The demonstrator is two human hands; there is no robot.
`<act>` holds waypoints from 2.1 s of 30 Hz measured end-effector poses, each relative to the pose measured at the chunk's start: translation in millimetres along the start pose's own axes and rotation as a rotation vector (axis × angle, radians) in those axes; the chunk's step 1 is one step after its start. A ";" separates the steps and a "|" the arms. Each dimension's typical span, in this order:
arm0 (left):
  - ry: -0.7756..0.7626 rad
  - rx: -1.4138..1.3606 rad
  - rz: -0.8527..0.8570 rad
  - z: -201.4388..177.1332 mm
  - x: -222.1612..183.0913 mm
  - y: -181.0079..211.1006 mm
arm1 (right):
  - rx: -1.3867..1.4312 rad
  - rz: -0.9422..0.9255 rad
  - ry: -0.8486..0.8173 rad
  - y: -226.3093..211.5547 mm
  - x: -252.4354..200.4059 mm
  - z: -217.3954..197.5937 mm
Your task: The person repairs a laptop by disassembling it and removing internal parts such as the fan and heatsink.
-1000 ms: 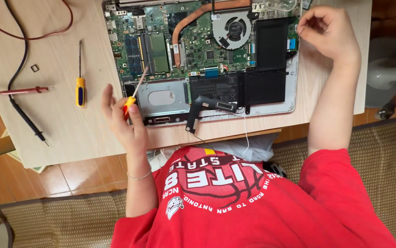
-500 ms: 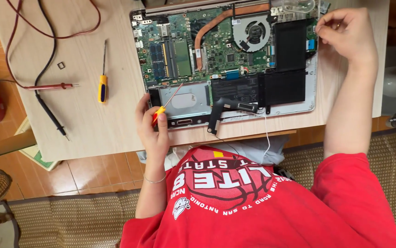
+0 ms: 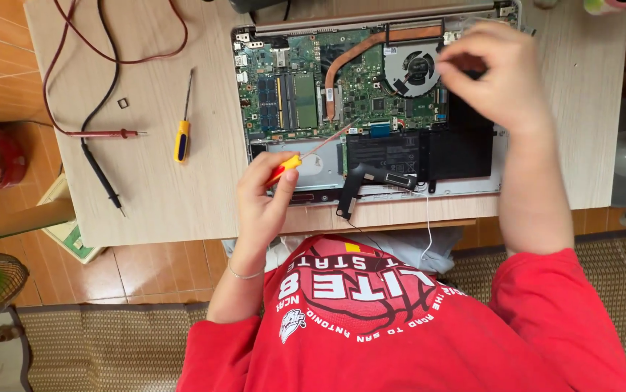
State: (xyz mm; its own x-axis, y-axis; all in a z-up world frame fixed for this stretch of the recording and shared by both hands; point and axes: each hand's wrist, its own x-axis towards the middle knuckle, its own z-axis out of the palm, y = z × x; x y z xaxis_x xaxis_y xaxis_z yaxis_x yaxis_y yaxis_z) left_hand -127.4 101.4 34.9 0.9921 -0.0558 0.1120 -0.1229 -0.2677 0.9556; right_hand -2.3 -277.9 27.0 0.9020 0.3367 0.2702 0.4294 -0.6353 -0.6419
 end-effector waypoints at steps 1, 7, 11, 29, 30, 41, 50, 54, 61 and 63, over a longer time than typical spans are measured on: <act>-0.019 0.004 0.007 1.1 2.9 4.7 | 0.015 -0.033 -0.025 -8.3 9.1 8.2; -0.100 0.425 0.133 0.0 46.9 20.7 | -0.050 -0.204 -0.077 -10.8 17.8 49.3; -0.121 0.689 0.312 11.0 82.8 32.5 | -0.107 -0.228 -0.084 -7.6 14.0 61.8; -0.281 1.155 0.750 32.6 134.3 61.0 | -0.064 -0.200 -0.102 -5.5 16.4 61.2; -0.291 1.152 0.753 33.1 134.6 60.4 | -0.059 -0.196 -0.103 -5.8 16.5 61.0; -0.365 1.084 0.908 58.3 150.4 70.3 | -0.055 -0.174 -0.125 0.2 14.2 63.2; -0.472 0.924 0.668 139.2 189.2 31.9 | -0.043 -0.185 -0.093 23.4 6.4 72.4; -0.359 1.038 0.910 129.6 187.9 47.7 | -0.076 -0.152 -0.139 27.5 5.2 73.5; -0.386 1.014 0.648 128.5 181.0 35.5 | -0.042 -0.195 -0.123 16.9 9.2 68.4; -0.325 1.012 0.760 118.6 179.0 52.7 | -0.033 -0.175 -0.123 19.8 7.8 70.1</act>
State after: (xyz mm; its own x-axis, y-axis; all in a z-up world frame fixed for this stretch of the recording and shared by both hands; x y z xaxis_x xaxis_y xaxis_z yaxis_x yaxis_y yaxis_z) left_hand 41.0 -36.7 73.0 0.6336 -0.7028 0.3235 -0.7510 -0.6591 0.0391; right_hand 10.0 -239.2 -33.8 0.8021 0.5247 0.2851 0.5822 -0.5812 -0.5686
